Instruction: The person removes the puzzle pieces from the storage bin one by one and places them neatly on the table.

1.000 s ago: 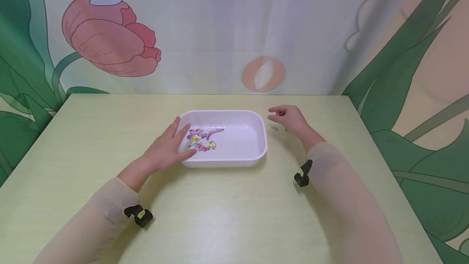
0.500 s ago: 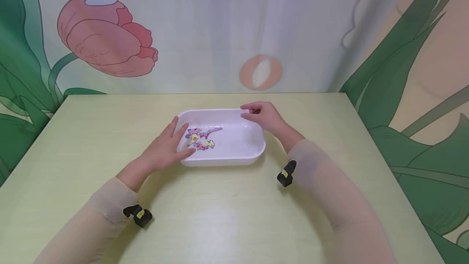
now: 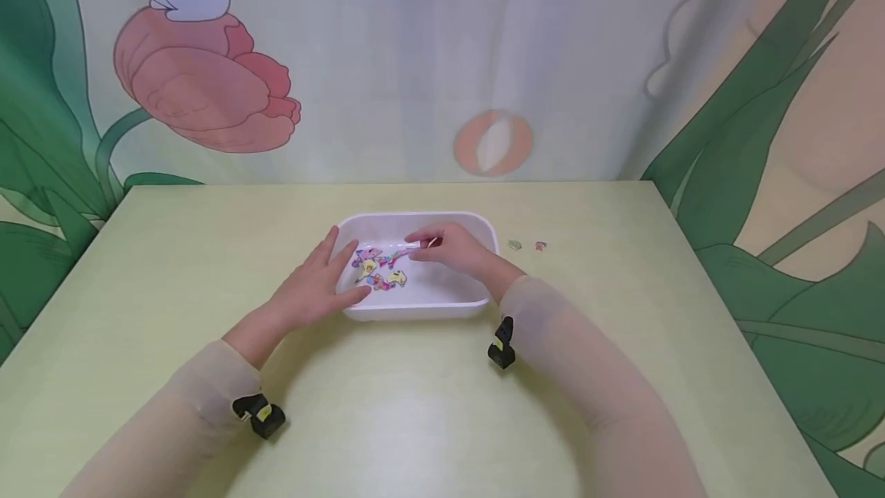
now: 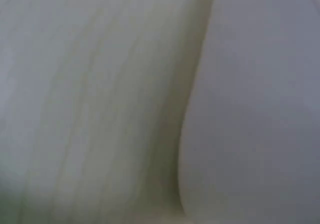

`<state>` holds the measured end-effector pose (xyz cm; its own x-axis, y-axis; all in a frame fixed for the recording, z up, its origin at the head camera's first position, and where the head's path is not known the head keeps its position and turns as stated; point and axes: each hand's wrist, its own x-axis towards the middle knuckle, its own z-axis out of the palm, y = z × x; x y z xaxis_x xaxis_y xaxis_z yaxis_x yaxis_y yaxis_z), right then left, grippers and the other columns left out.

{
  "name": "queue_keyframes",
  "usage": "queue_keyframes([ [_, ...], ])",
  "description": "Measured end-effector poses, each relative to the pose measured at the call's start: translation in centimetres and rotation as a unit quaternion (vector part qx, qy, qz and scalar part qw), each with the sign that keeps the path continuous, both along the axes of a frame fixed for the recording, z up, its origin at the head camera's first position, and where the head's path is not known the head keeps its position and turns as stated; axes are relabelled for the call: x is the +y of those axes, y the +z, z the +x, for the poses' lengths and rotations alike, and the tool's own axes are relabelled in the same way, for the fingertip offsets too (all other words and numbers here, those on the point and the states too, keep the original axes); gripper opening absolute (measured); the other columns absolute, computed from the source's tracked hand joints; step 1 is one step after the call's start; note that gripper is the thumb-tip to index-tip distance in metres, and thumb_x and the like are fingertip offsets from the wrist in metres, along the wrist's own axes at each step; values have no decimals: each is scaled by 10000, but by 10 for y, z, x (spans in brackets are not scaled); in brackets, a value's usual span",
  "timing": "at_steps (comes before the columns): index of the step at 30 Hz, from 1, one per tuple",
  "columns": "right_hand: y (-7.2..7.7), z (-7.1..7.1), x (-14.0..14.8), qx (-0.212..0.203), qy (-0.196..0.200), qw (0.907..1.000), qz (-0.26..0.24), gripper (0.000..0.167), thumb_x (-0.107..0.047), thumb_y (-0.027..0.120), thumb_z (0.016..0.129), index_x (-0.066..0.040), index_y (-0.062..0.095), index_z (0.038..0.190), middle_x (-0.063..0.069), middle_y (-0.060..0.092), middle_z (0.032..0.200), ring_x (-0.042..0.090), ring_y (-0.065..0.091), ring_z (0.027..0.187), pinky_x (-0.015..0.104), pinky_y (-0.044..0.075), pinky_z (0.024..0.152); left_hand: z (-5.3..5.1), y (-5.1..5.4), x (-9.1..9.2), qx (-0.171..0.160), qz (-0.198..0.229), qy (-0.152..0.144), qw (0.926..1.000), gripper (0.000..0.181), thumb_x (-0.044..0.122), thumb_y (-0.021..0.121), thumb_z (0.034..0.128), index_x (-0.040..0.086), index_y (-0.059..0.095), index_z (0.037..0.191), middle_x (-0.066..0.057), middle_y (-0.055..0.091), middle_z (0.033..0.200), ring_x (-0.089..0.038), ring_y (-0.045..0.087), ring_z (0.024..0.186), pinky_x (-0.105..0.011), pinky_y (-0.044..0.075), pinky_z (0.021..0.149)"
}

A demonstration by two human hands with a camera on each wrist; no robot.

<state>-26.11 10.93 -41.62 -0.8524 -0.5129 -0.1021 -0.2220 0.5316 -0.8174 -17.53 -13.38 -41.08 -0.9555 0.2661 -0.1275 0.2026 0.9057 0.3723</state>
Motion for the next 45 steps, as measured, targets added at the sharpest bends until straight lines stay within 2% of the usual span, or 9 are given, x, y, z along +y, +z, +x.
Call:
queue_keyframes([
  [6, -15, 2, -9, -286, 745, 9941, 728, 363, -135, 725, 810, -93, 668, 1165, 0, 609, 845, 125, 517, 781, 234, 437, 715, 3, -1, 4, 73, 29, -20, 10000, 834, 579, 506, 855, 126, 217, 1493, -159, -37, 1551, -400, 120, 1383, -595, 265, 1014],
  [12, -23, 3, -15, -30, 1445, 9828, 1149, 439, -121, 728, 807, -91, 623, 1232, -7, 578, 896, 113, 475, 778, 224, 420, 717, 4, 0, 2, 176, 35, -33, 9998, 816, 555, 512, 863, 103, 239, 1485, -177, -23, 1547, -411, 136, 1375, -593, 274, 1011],
  [18, -20, 4, -17, 518, 1299, 9808, 1359, 388, -141, 742, 795, -105, 666, 1174, -1, 560, 876, 121, 483, 795, 231, 424, 731, 1, 2, 3, 267, 71, -115, 9996, 815, 561, 504, 865, 104, 238, 1485, -178, -27, 1546, -412, 146, 1373, -594, 288, 1002],
  [24, -18, 6, -21, 952, 1473, 9737, 1457, 340, -196, 746, 797, -118, 696, 1124, 9, 548, 876, 136, 488, 789, 241, 426, 726, 1, 4, 2, 276, 84, -97, 9995, 811, 549, 510, 865, 99, 240, 1484, -185, -24, 1544, -416, 168, 1366, -586, 299, 999],
  [28, -20, 7, -23, 995, 1496, 9720, 1517, 352, -218, 754, 789, -125, 697, 1124, 6, 551, 893, 128, 489, 780, 235, 424, 720, 2, 1, 1, 276, 124, -156, 9994, 809, 551, 501, 870, 92, 241, 1483, -191, -28, 1543, -420, 169, 1365, -585, 295, 1002],
  [34, -21, 9, -27, 1053, 1564, 9692, 1584, 339, -227, 749, 795, -133, 701, 1117, 5, 544, 916, 120, 494, 775, 223, 424, 712, 4, -3, -3, 199, 97, -87, 9997, 821, 560, 502, 865, 107, 221, 1490, -178, -43, 1545, -418, 152, 1369, -596, 282, 1004],
  [39, -15, 9, -24, 844, 1314, 9777, 1406, 338, -193, 745, 797, -126, 695, 1124, 7, 557, 927, 136, 502, 777, 236, 432, 703, 3, -3, -3, 146, 32, -101, 9998, 831, 584, 483, 865, 123, 202, 1496, -163, -60, 1548, -411, 132, 1376, -601, 272, 1006],
  [45, -8, 7, -15, 605, 802, 9865, 1294, 349, -193, 744, 800, -130, 688, 1139, 8, 585, 902, 146, 512, 784, 241, 441, 685, 0, -1, -1, 164, -151, -185, 9996, 836, 607, 458, 866, 117, 205, 1495, -175, -50, 1546, -420, 122, 1375, -611, 270, 1002],
])
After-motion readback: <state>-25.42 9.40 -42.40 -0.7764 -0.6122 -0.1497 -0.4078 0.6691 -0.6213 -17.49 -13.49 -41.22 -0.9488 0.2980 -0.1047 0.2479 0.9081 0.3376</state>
